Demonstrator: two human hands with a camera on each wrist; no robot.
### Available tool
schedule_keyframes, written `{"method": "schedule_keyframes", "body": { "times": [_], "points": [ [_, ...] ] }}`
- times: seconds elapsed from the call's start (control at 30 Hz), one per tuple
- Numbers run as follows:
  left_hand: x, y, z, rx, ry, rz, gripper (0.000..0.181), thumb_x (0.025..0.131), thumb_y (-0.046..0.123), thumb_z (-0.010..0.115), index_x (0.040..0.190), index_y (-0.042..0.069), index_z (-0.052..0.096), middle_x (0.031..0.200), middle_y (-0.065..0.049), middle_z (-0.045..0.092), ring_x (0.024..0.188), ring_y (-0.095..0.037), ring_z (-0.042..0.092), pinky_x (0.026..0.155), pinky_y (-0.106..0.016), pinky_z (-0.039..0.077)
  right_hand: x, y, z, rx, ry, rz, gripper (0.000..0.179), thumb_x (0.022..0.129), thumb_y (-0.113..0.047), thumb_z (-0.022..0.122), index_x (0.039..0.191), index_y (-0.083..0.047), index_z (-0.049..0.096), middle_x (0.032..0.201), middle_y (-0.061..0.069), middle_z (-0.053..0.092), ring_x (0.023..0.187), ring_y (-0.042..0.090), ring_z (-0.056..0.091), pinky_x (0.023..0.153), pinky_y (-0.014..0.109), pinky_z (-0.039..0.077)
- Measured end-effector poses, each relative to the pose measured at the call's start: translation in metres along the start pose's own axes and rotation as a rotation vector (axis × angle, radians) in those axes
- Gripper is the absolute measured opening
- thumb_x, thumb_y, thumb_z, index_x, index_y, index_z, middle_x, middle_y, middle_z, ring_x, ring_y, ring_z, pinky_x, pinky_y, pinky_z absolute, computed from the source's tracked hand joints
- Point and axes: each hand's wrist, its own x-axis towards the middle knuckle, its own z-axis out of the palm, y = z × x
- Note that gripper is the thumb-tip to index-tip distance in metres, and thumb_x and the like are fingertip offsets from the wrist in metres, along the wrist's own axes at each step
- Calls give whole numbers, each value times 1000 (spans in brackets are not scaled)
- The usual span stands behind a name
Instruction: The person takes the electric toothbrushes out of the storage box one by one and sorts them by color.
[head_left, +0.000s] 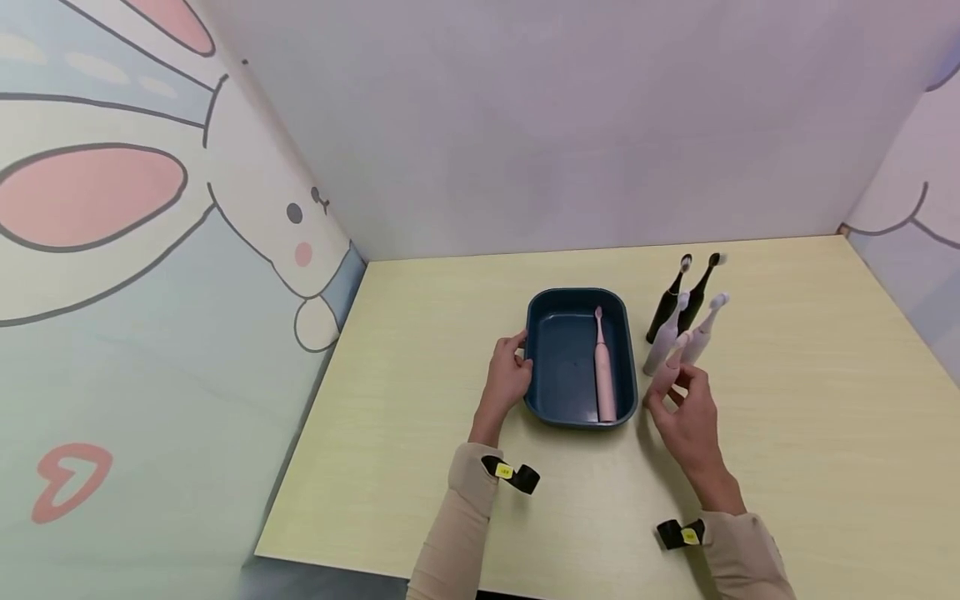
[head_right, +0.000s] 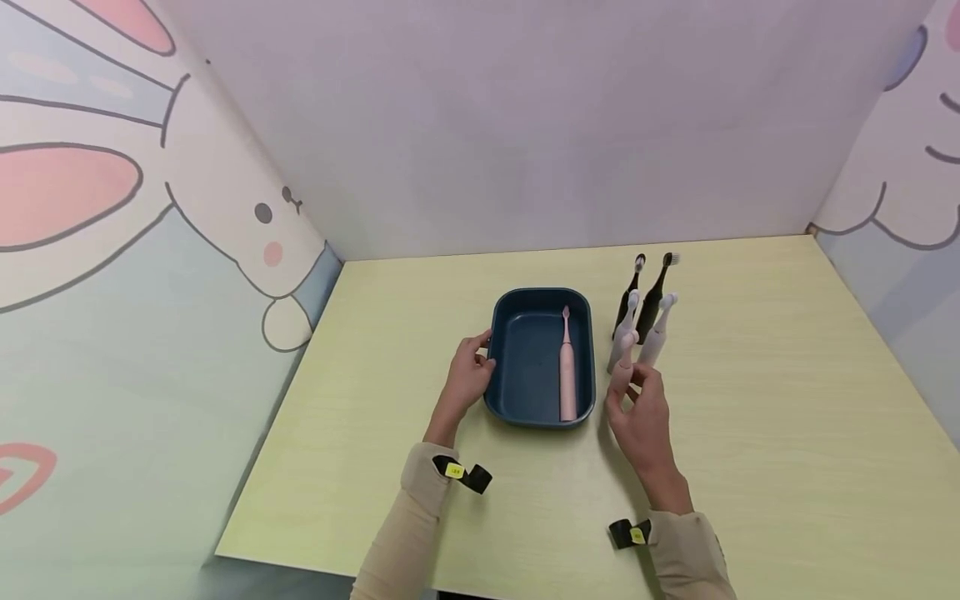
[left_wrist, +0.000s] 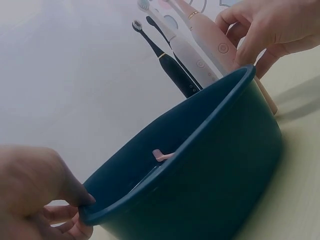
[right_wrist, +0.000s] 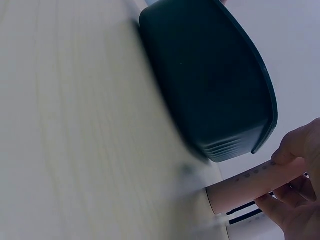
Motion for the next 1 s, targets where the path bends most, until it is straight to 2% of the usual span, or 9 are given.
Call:
{"method": "schedule_keyframes", "body": {
  "times": [0.13,0.3,0.43,0.57,0.8,0.87,1.0],
  "points": [
    [0,-2,1,-4,-4,1,50,93,2,53,142,7,46,123,-12,50,71,-12,46,66,-23,40,-1,2,0,-19,-9,0,46,79,5,64,120,8,44,110,20,53,98,-5,44,80,-2,35],
    [1,-2,1,-7,-5,7,50,93,1,53,142,7,46,124,-13,50,72,-12,47,66,-23,41,-2,4,0,-12,-31,-25,51,77,8,65,123,11,42,113,24,51,102,24,52,84,-3,33],
    [2,-3,1,-2,-3,10,50,93,1,52,142,7,46,124,-13,50,72,-12,47,66,-22,41,-3,5,-3,1,-30,-46,61,74,10,69,128,11,40,119,26,48,109,32,50,91,-1,30],
    [2,-3,1,1,4,11,50,92,2,53,142,8,46,123,-12,50,72,-12,47,66,-23,41,-5,-2,-8,4,8,-45,66,74,7,73,131,8,40,123,24,47,112,29,48,95,2,30],
    [1,-1,0,-3,2,9,50,93,3,53,142,9,46,124,-12,50,72,-12,47,66,-23,42,-11,-24,-18,93,141,-67,64,73,14,69,131,6,43,123,18,50,113,-1,46,97,9,37],
    [1,-1,0,-4,4,9,50,93,2,53,142,8,46,124,-13,50,72,-12,48,67,-23,42,-13,-31,-21,124,171,-91,63,72,16,68,130,7,45,122,15,52,113,-1,48,97,10,38],
    [1,0,0,-1,3,3,50,93,2,53,142,8,46,124,-13,51,73,-13,48,68,-23,42,-17,-47,-23,186,201,-134,60,71,20,65,127,11,45,120,-2,52,113,5,51,97,13,40]
  ]
}}
